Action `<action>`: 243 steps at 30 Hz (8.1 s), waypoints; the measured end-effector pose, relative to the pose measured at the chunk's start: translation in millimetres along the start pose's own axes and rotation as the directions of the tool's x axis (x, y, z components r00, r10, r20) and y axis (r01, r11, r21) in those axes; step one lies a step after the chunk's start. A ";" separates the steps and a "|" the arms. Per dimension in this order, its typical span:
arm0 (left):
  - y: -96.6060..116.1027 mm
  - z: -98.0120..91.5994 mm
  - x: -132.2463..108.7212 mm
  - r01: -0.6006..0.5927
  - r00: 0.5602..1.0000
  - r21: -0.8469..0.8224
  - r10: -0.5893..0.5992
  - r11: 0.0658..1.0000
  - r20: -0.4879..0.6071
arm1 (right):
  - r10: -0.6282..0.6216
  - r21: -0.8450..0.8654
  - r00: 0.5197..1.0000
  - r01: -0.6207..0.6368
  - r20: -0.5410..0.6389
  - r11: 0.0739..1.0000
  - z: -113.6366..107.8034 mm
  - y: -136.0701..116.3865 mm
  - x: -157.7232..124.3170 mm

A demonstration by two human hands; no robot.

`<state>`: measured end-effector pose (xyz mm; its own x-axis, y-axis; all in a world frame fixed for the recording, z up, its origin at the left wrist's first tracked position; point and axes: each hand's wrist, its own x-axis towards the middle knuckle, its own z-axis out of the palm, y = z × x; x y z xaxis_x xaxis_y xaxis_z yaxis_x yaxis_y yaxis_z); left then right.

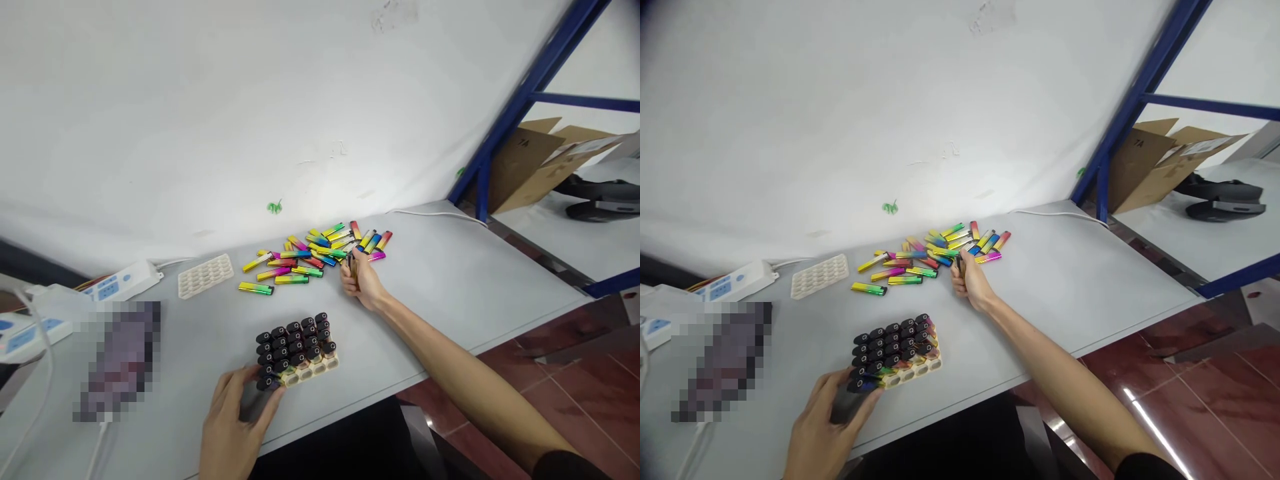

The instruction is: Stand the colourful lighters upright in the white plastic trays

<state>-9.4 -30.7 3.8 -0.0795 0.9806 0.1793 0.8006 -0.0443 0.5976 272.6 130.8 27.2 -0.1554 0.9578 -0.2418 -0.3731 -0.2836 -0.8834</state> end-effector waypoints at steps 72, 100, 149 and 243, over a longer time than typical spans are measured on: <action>-2.5 3.1 2.0 -0.229 0.973 -0.046 0.228 0.972 -0.029 | -0.490 -0.714 0.554 0.659 0.673 -0.235 82.7 40.2 -148.1; -5.6 6.1 1.4 -0.226 0.973 -0.001 0.226 0.974 -0.040 | -0.415 -0.742 0.627 0.633 0.659 -0.222 91.7 36.3 -147.4; -1.8 3.2 1.6 -0.149 0.989 0.044 0.149 0.988 0.005 | -0.400 -0.365 0.913 0.345 -0.085 0.865 -35.9 -45.5 -2.0; -2.5 2.5 0.8 -0.224 0.975 -0.085 0.224 0.971 -0.018 | -0.301 -0.789 0.733 0.533 0.611 -0.305 71.9 16.0 -149.7</action>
<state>-10.0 -29.2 0.5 0.0907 0.9422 0.3225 0.7443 -0.2792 0.6067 224.1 -20.5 78.2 -0.5602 0.7582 0.3337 0.7531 0.6339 -0.1762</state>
